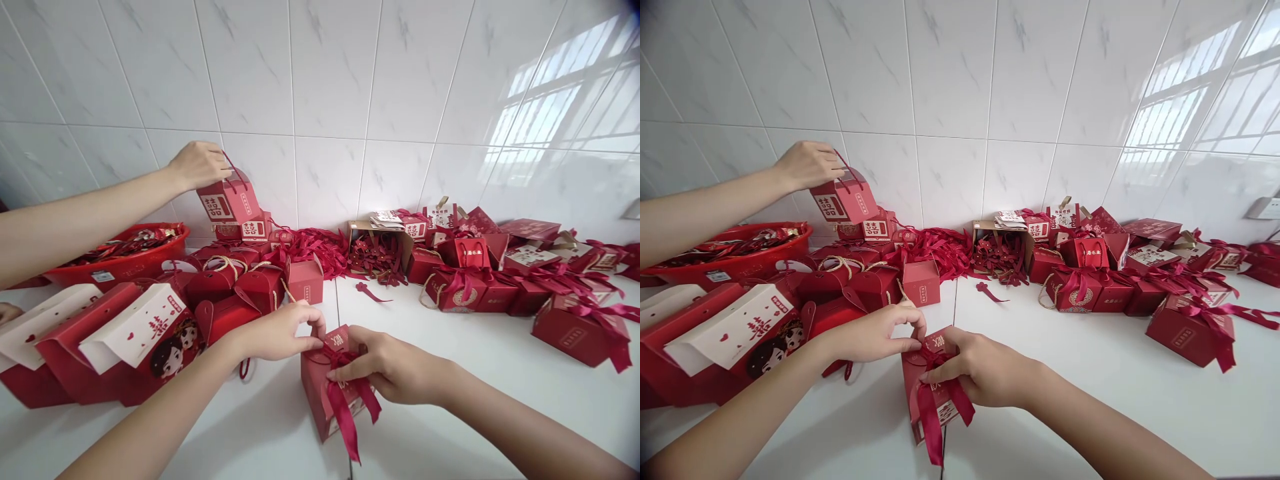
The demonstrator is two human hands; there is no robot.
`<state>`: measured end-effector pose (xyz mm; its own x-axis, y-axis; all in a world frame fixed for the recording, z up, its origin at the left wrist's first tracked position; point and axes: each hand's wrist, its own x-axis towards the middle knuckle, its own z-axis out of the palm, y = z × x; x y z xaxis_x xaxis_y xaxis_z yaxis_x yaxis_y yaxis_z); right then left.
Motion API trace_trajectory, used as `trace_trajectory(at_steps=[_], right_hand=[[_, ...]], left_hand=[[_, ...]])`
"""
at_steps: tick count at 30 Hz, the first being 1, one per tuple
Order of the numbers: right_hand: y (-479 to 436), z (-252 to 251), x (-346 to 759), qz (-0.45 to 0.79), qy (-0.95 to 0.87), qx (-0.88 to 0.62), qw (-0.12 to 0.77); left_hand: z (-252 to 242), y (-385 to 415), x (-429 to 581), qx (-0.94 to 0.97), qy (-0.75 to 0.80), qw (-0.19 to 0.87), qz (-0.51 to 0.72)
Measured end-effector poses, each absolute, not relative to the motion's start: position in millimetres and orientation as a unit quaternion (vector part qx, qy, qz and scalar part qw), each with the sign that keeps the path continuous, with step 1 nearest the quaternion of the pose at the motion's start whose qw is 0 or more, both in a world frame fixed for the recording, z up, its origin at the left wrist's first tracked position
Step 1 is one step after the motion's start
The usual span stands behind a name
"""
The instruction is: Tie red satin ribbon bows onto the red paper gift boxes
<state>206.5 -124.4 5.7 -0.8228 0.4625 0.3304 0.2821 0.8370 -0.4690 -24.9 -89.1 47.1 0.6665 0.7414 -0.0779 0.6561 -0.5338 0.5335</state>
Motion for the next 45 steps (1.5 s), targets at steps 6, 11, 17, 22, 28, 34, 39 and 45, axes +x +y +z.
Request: trace_trajectory(at_steps=[6,11,17,22,28,34,39,45], right_hand=[[-122.5,3.7,206.9,0.226,-0.926,-0.180,0.242],[-122.2,2.8,207.3,0.212,-0.926,-0.197,0.242],[-124.1,5.4,208.0,0.206,-0.925,-0.193,0.253],[-124.8,5.0,210.3,0.197,-0.926,-0.197,0.257],[-125.7,4.9,211.9,0.201,-0.921,-0.185,0.277],[-129.3,2.6,212.9,0.278,-0.862,-0.254,0.339],[-131.0,-2.6,212.3,0.326,-0.828,-0.285,0.357],[-127.8,-13.6,212.6,0.429,-0.732,-0.332,0.413]], left_hand=[[48.8,-92.7,-27.3,0.894,0.365,0.261,0.000],[48.7,-94.8,-25.1,0.891,0.319,0.319,0.050],[39.2,-92.9,-24.4,0.874,0.323,0.346,0.111],[29.9,-99.0,-18.0,0.854,0.334,0.335,0.218],[17.8,-115.5,1.8,0.782,0.376,0.395,0.302],[7.8,-117.5,10.4,0.746,0.409,0.403,0.336],[2.6,-115.4,13.1,0.732,0.414,0.418,0.342],[1.2,-117.2,14.7,0.738,0.408,0.412,0.345]])
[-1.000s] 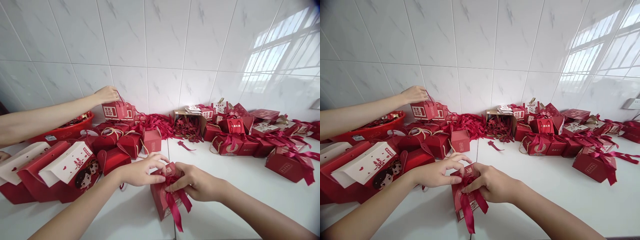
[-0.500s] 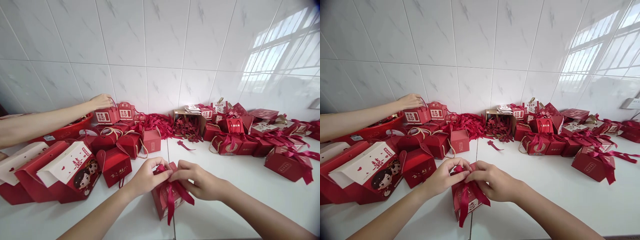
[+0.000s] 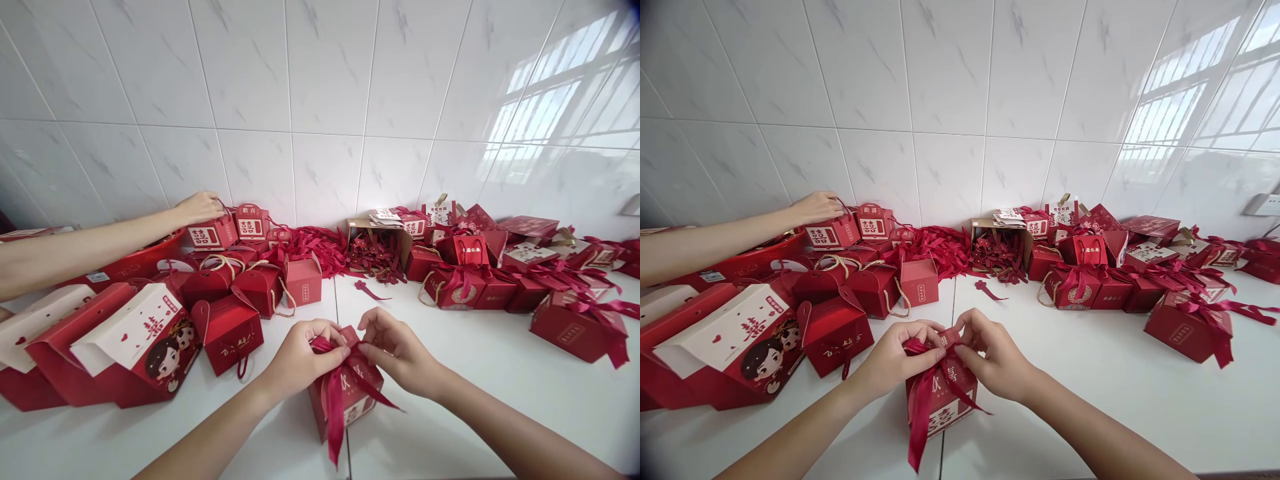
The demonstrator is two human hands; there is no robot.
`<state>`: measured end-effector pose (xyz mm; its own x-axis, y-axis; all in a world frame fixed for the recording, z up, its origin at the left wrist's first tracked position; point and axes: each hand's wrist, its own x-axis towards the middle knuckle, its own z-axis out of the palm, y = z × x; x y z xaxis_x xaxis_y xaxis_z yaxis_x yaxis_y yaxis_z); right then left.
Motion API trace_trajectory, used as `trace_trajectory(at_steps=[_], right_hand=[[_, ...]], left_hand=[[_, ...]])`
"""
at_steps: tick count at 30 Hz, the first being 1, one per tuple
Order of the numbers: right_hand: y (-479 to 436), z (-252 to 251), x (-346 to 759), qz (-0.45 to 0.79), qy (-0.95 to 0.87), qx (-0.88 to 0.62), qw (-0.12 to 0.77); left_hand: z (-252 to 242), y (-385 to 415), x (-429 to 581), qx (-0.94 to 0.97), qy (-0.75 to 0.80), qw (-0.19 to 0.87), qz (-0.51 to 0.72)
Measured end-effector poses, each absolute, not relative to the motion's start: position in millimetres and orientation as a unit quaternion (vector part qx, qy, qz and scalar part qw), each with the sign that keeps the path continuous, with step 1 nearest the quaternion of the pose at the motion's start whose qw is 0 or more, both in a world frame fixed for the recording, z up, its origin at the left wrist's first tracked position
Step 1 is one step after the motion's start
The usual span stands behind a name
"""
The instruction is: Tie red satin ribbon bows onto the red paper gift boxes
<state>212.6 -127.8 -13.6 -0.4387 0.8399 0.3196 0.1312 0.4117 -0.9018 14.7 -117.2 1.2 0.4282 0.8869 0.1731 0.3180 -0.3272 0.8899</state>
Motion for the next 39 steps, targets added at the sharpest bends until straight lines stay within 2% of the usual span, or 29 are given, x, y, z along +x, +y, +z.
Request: trace_trajectory(at_steps=[6,11,19,29,39], right_hand=[[-125.3,-19.5,216.1,0.503,-0.652,-0.348,0.448],[-124.5,-18.2,217.6,0.493,-0.651,-0.365,0.447],[-122.0,-10.3,219.2,0.452,-0.700,-0.447,0.326],[-122.8,-9.3,211.2,0.372,-0.693,-0.469,0.402],[-122.2,-9.9,220.4,0.421,-0.685,-0.469,0.365]], left_hand=[[-5.5,-117.0,13.2,0.739,0.415,0.404,0.344],[-3.3,-115.5,9.9,0.732,0.407,0.431,0.336],[2.5,-118.5,9.4,0.725,0.419,0.421,0.348],[-9.2,-121.8,16.7,0.713,0.426,0.410,0.377],[-6.6,-122.2,8.0,0.704,0.435,0.434,0.357]])
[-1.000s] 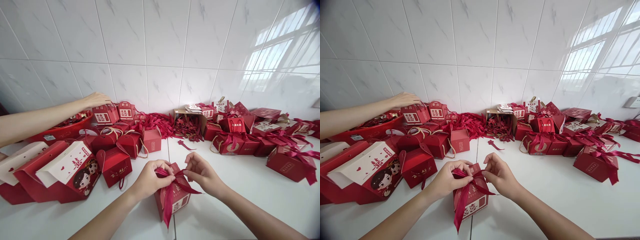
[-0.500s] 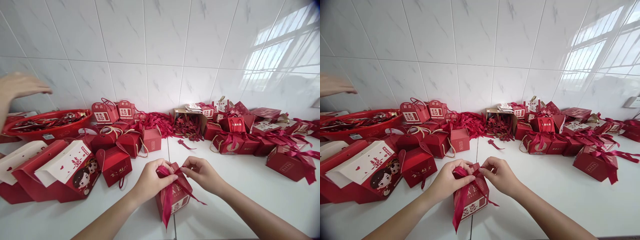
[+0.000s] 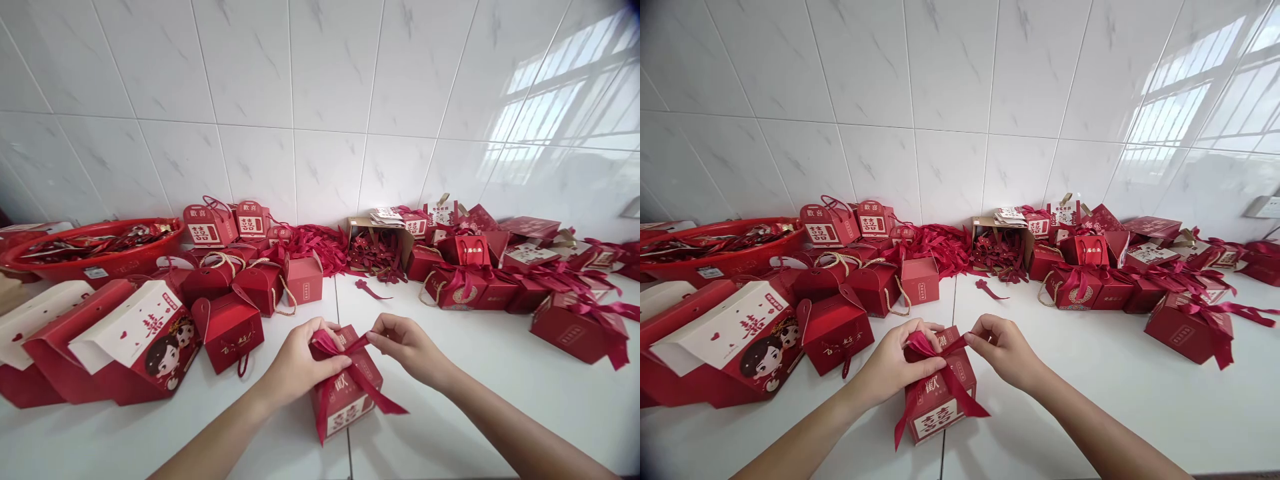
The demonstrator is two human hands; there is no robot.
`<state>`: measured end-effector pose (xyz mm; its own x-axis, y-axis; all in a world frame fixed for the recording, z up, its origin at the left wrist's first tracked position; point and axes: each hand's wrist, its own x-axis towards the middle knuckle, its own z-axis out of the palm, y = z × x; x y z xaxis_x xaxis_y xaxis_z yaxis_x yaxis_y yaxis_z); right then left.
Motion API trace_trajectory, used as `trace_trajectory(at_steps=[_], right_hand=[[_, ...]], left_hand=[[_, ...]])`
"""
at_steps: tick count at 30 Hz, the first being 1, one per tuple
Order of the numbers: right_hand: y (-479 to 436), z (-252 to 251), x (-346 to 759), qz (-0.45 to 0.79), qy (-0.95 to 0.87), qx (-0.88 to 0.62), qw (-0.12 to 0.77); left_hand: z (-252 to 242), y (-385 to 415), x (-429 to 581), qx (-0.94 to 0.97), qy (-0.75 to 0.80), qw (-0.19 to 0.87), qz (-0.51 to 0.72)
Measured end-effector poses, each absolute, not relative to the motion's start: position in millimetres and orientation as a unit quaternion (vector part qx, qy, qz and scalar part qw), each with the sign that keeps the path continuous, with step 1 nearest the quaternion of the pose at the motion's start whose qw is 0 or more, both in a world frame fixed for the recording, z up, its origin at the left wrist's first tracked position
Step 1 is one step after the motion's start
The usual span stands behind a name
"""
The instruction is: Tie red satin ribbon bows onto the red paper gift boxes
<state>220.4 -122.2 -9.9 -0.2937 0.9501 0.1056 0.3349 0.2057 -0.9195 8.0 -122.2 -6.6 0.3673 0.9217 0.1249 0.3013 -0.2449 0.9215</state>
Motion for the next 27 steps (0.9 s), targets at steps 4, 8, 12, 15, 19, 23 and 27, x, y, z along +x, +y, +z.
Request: trace_trajectory(at_steps=[4,8,12,15,19,23,27], right_hand=[[-123.2,-9.9,221.4,0.427,-0.693,-0.459,0.356],[-124.6,-12.0,220.2,0.411,-0.698,-0.456,0.369],[-122.7,-12.7,220.6,0.408,-0.694,-0.463,0.370],[-120.3,-12.9,221.4,0.415,-0.691,-0.469,0.361],[-120.8,-14.9,222.6,0.424,-0.683,-0.478,0.355],[-123.2,-23.2,229.7,0.444,-0.690,-0.457,0.344],[-122.4,-41.8,239.7,0.528,-0.748,-0.291,0.279]], left_hand=[[1.9,-120.5,5.6,0.711,0.422,0.450,0.338],[1.0,-118.9,9.6,0.693,0.458,0.430,0.353],[-5.0,-116.9,12.7,0.697,0.453,0.423,0.361],[-7.9,-116.0,12.2,0.698,0.452,0.421,0.362],[-8.9,-117.1,11.1,0.702,0.457,0.410,0.361],[-9.3,-116.6,9.8,0.716,0.440,0.407,0.358],[-10.7,-112.1,11.0,0.719,0.424,0.422,0.354]])
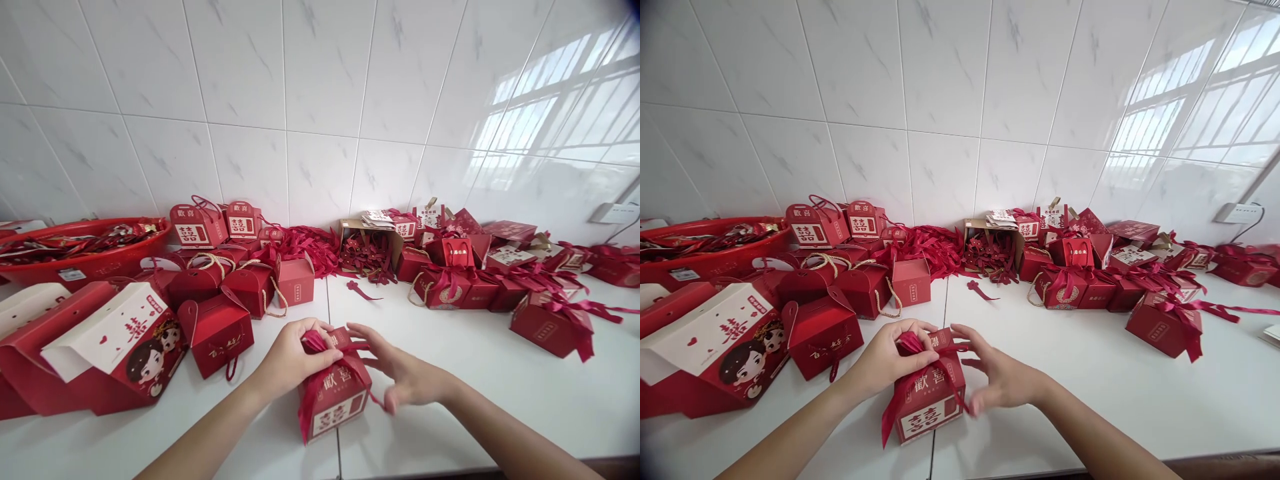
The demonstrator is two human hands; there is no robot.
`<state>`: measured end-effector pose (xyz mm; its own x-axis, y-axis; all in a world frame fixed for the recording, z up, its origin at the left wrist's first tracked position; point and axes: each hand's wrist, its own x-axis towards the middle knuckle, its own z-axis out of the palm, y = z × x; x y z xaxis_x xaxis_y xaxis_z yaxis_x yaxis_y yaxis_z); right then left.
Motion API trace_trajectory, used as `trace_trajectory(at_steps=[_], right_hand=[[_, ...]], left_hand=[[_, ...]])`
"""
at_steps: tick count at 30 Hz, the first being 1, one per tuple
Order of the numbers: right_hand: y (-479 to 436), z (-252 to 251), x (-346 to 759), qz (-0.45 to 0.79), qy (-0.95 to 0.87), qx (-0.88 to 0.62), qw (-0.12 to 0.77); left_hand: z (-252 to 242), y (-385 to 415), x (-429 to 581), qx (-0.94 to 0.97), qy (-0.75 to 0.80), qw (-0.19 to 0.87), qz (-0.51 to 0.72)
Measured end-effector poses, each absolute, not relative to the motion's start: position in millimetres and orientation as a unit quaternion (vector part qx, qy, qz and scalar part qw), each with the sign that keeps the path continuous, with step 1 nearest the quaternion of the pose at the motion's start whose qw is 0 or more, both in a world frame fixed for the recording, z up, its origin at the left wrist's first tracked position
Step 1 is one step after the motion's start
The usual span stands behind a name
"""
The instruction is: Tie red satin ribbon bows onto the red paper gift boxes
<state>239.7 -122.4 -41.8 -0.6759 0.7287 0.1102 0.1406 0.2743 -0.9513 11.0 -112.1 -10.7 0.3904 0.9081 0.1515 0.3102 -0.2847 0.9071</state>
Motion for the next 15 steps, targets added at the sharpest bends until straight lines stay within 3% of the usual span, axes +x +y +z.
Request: trace_trajectory(at_steps=[3,10,13,15], right_hand=[[-122.8,-58.1,238.3,0.504,-0.788,-0.240,0.260],[-127.6,-56.3,243.8,0.484,-0.727,-0.320,0.367],[-113.6,-33.0,288.0,0.339,-0.707,-0.402,0.473],[-98.9,-14.7,332.6,0.163,-0.658,-0.478,0.559]], left_hand=[[-10.8,-111.3,15.8,0.719,0.409,0.437,0.353],[-14.1,-112.5,10.2,0.702,0.362,0.462,0.404],[-22.9,-102.9,0.4,0.687,0.385,0.453,0.417],[-31.5,-95.6,-2.7,0.680,0.414,0.442,0.413]])
